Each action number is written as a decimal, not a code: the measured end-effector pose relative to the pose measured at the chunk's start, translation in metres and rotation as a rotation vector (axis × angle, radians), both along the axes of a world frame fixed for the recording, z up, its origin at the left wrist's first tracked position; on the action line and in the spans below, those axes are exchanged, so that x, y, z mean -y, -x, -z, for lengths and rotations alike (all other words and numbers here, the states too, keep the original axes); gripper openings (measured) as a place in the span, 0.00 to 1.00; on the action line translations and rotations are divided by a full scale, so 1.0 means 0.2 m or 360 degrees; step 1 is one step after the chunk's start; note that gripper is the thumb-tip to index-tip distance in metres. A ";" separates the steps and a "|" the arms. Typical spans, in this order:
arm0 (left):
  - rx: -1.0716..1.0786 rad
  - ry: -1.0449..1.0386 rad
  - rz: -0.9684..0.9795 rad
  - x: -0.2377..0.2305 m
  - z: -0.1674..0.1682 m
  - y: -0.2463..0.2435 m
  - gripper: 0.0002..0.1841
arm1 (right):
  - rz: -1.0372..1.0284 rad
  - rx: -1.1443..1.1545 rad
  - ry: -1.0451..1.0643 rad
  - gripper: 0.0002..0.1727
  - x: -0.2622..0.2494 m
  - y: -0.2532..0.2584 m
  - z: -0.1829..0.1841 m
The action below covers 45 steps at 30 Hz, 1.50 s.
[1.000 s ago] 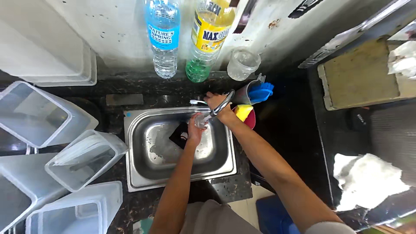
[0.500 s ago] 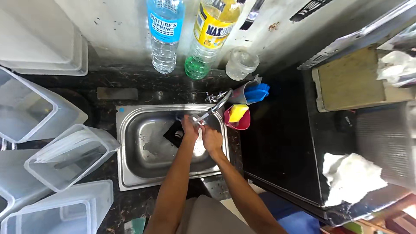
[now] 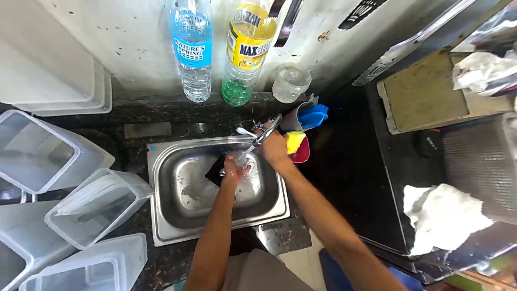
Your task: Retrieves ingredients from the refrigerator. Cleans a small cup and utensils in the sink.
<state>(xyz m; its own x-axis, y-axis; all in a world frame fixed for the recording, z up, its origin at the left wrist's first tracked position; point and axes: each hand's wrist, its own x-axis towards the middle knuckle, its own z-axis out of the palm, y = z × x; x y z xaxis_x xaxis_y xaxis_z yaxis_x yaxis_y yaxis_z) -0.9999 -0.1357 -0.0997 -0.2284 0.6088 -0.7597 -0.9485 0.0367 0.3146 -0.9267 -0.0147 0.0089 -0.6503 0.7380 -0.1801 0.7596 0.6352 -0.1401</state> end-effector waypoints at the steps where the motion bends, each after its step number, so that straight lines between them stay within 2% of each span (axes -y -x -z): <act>1: -0.0002 -0.0039 0.0040 0.00 -0.01 0.01 0.26 | -0.0114 0.0121 -0.0020 0.24 -0.10 0.07 0.02; 2: -0.0010 -0.0073 0.0057 -0.01 -0.02 0.01 0.26 | -0.0234 0.0260 -0.0001 0.26 -0.19 0.12 0.05; 6: -0.0040 -0.0147 -0.0002 0.00 -0.05 0.06 0.23 | -0.0660 0.0585 0.0071 0.14 -0.36 0.22 0.07; 10: -0.0070 -0.0094 0.0112 0.01 -0.07 0.09 0.21 | -0.0730 0.0616 0.0033 0.13 -0.36 0.23 0.10; 14: -0.0086 -0.0164 0.0070 -0.01 -0.03 0.07 0.21 | -0.0574 0.0425 -0.0094 0.13 -0.33 0.19 0.15; 17: -0.0133 -0.0169 -0.0012 -0.01 0.02 0.06 0.22 | -0.0248 0.0157 -0.0017 0.29 -0.18 0.07 0.07; 18: -0.0144 -0.0131 -0.0010 -0.02 0.03 0.06 0.24 | -0.0150 0.0074 0.0021 0.30 -0.08 0.01 0.04; 20: -0.0209 -0.0022 0.0033 -0.04 0.02 0.06 0.28 | -0.0006 0.0095 0.0190 0.24 0.09 -0.03 0.01; 23: -0.0453 0.0122 0.0146 -0.07 0.01 0.05 0.24 | 0.0122 0.0319 0.0470 0.28 0.27 -0.07 0.04; 26: -0.0743 0.0238 0.0309 -0.09 0.01 -0.01 0.27 | 0.0432 0.0280 0.0527 0.28 0.32 -0.10 0.10; 28: -0.0881 0.0340 0.0310 -0.12 0.01 -0.08 0.29 | 0.0555 0.0241 0.0494 0.24 0.38 -0.07 0.10; 32: -0.1146 0.0449 0.0214 -0.18 0.05 -0.12 0.29 | 0.0700 0.0215 0.0456 0.26 0.35 -0.04 0.16; 34: -0.1350 0.0503 0.0222 -0.16 0.06 -0.10 0.29 | 0.0692 0.0250 0.0525 0.24 0.42 -0.04 0.13; 36: -0.1541 0.0448 0.0278 -0.13 0.05 -0.07 0.29 | 0.0664 0.0307 0.0556 0.23 0.42 -0.05 0.07; 38: -0.1636 0.0260 0.0330 -0.07 0.05 -0.06 0.28 | 0.0658 0.0245 0.0560 0.25 0.33 -0.11 0.08; 39: -0.1540 0.0091 0.0328 -0.03 0.05 -0.06 0.28 | 0.0672 0.0201 0.0612 0.27 0.27 -0.14 0.10; 41: -0.0993 -0.0209 0.0174 -0.01 0.06 -0.05 0.27 | 0.0705 0.0028 0.0712 0.29 0.19 -0.20 0.16; 43: -0.0385 -0.0367 -0.0053 -0.05 0.08 -0.01 0.25 | 0.0671 -0.0056 0.0704 0.27 0.16 -0.20 0.19; 45: -0.0081 -0.0411 -0.0169 -0.07 0.09 -0.03 0.25 | 0.0654 -0.0103 0.0755 0.25 0.22 -0.18 0.23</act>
